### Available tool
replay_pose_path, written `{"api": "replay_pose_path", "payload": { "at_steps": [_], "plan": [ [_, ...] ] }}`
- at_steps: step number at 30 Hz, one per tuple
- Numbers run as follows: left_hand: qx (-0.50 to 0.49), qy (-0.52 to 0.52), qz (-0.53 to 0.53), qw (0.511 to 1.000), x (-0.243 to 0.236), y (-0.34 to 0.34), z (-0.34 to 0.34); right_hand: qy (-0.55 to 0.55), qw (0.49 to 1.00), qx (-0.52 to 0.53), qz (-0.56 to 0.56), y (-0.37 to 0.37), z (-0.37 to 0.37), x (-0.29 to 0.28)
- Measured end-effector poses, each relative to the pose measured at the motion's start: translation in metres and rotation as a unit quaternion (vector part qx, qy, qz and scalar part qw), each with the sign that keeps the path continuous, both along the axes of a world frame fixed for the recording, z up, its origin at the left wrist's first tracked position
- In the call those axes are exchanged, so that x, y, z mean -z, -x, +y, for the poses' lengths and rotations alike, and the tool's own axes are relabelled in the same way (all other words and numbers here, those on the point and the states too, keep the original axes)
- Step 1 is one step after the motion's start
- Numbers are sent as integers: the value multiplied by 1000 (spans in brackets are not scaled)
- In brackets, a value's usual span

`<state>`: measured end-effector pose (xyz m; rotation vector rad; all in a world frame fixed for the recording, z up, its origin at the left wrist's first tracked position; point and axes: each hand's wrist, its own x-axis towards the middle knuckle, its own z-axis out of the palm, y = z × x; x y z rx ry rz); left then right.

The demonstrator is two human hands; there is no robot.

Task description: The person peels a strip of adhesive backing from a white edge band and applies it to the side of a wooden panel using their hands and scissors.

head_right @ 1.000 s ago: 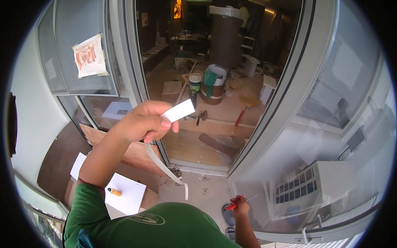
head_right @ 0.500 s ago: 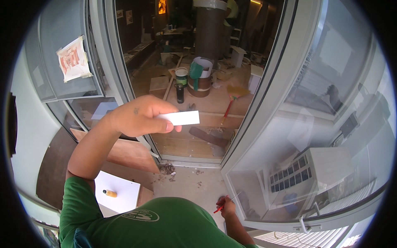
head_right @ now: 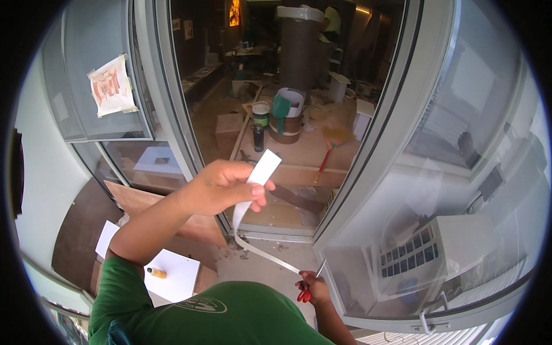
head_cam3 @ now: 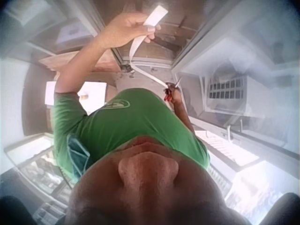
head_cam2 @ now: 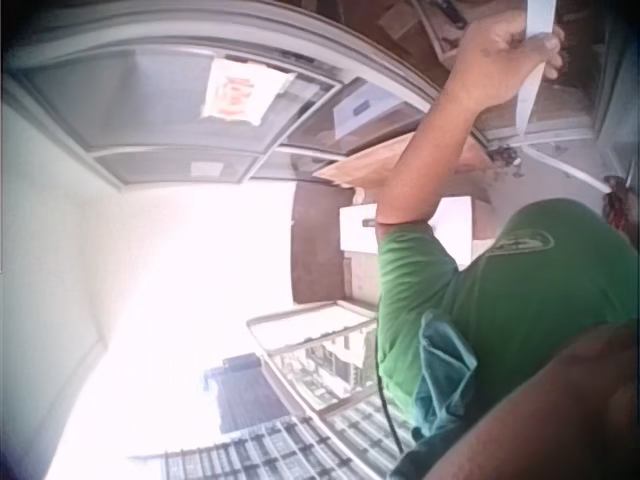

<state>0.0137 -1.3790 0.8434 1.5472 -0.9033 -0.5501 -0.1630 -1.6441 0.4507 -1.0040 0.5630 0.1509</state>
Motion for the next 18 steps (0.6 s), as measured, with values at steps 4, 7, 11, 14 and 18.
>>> {"api": "replay_pose_path", "payload": {
  "at_steps": [4,7,11,14,18],
  "plan": [
    [-68,-43,-148,986,44,13,-12,92,978,-66,-175,-32,38,-103],
    [-105,12,-227,968,63,20,-16,144,953,-106,-245,-47,60,-162],
    [-163,79,-225,957,80,17,-19,187,930,-228,-218,-47,59,-202],
    [-136,-35,-147,979,81,12,0,218,933,-214,-188,-42,52,-210],
    [-79,-174,-139,972,106,25,39,264,930,-147,-209,-34,39,-213]
  ]
}}
